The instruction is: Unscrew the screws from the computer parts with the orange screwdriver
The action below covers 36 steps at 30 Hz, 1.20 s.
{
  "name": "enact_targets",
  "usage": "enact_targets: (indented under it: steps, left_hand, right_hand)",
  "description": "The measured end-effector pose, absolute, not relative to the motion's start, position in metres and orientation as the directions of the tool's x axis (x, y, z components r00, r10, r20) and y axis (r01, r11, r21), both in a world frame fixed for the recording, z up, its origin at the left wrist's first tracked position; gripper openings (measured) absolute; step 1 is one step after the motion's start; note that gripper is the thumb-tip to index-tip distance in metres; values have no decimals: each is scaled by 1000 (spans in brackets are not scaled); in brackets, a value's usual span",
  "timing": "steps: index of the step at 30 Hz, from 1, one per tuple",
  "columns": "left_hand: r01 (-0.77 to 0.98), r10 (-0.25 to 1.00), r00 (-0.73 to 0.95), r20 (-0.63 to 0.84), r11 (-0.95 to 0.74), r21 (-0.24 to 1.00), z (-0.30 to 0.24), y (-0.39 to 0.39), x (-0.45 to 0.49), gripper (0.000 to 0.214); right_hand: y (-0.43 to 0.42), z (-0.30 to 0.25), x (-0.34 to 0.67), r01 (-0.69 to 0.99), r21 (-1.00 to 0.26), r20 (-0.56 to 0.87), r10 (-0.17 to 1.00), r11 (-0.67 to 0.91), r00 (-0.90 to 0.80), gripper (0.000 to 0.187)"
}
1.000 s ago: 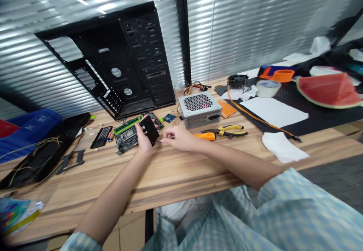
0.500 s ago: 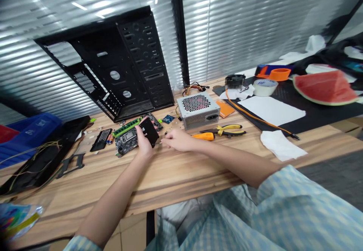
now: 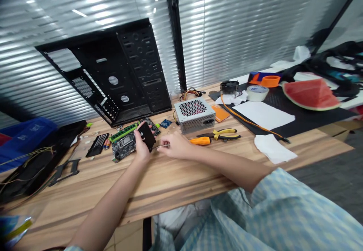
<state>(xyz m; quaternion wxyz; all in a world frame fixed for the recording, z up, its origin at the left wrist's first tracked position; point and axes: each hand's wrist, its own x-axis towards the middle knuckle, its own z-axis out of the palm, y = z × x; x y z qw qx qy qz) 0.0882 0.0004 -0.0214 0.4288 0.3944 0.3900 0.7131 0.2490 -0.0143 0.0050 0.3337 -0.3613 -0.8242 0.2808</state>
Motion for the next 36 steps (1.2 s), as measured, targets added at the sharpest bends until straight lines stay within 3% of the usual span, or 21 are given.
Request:
enact_targets:
  steps: [6,14,17,20,24,27,29,31,34,36]
  left_hand:
    - [-308,918,-314,244,-341,888,-20,-3,92,67]
    - [-329,914,-323,244,-350,877,-19,-2,89,65]
    - [-338,915,-325,237,-347,875,-19,-2,90,66]
    - [-369,922,-322,216,-332,868,-18,-2,90,66]
    - [-468,945,-305,120,-259,845,-17,-2,90,69]
    - [-536,966,-255,44,-179,825,-17,-1,90,70]
    - [-544,970,-242,29,-160,824,-16,-1,90,68]
    - [-531,967,-251,37,-169,830,-15,-1,90,65]
    - [-488,959,-274,75,-206,848,-15,-2,90,65]
    - [-439,949,-289,126,-248,864,-15,-3,91,66]
  right_hand:
    - [-12,8,246,447,-753,224,826,484,-516,45]
    - [-7,5,247,338,-837,216,827,431,-518,28]
    - [-7,4,250,305,-803,299,788,513,-538,21]
    - [-3,0,252,292,-663,447,677,690,-585,18]
    - [5,-6,254,269,-209,672,337,940,-659,23]
    - [7,-7,256,255,96,673,126,962,-729,28]
    - [7,-6,257,244,159,633,91,957,-769,30]
    - [4,-4,258,278,55,614,187,959,-767,28]
    - [-2,1,257,383,-333,515,506,862,-692,29]
    - [-5,5,255,393,-540,386,634,744,-670,33]
